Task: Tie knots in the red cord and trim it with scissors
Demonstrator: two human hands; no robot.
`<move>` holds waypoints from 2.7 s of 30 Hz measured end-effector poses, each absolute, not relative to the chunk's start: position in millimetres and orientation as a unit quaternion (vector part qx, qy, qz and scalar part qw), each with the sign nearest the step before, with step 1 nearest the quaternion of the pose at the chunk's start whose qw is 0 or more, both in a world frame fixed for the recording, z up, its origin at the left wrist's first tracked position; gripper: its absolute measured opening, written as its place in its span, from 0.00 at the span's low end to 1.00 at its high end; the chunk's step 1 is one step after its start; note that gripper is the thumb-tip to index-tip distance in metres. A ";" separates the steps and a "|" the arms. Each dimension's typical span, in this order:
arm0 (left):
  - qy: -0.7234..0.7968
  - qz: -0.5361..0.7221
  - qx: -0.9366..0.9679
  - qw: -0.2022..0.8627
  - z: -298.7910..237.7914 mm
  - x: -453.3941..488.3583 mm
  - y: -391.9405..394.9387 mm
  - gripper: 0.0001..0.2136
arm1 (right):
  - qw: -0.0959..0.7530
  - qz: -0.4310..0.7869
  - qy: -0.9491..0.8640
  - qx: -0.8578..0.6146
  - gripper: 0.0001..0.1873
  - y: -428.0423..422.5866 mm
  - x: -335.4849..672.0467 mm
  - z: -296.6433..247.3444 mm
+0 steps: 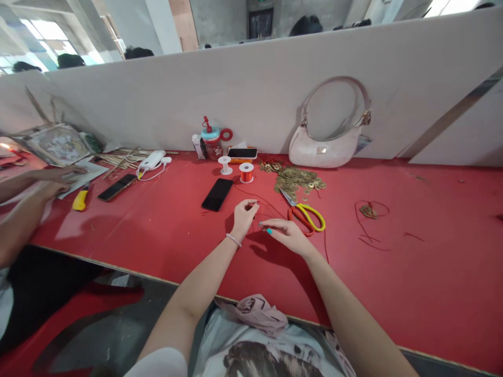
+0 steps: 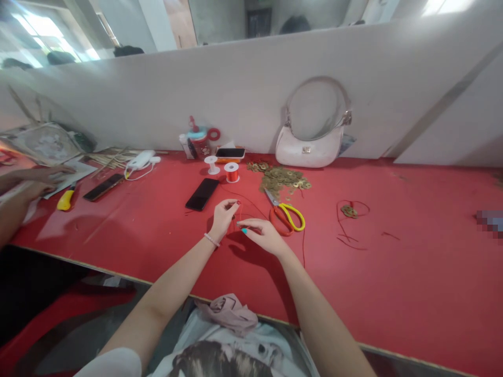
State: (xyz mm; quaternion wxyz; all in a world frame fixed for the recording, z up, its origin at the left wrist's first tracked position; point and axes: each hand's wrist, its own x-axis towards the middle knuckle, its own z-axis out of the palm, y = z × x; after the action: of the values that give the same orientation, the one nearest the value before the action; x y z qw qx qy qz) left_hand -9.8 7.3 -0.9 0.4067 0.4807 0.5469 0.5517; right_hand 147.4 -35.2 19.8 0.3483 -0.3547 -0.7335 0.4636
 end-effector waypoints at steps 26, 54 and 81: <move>0.444 0.517 0.636 0.364 2.6 -5.3 1.0 0.05 | 0.453 0.445 -0.617 -0.465 0.12 -24.4 145.9 8.8; 0.388 0.473 0.720 0.328 10.7 -1.1 -7.7 0.05 | 0.506 0.527 -0.517 -0.445 0.12 -18.6 149.1 2.5; 0.387 0.415 0.777 0.272 5.3 -0.9 -6.2 0.05 | 0.452 0.275 -0.656 -0.538 0.11 -28.1 144.4 10.6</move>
State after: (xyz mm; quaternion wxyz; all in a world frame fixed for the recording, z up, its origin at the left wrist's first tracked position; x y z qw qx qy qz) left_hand -0.9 -6.2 5.3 0.2724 0.7773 0.3869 0.4146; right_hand 144.4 -28.1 10.6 0.4521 -0.5381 -0.6562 0.2748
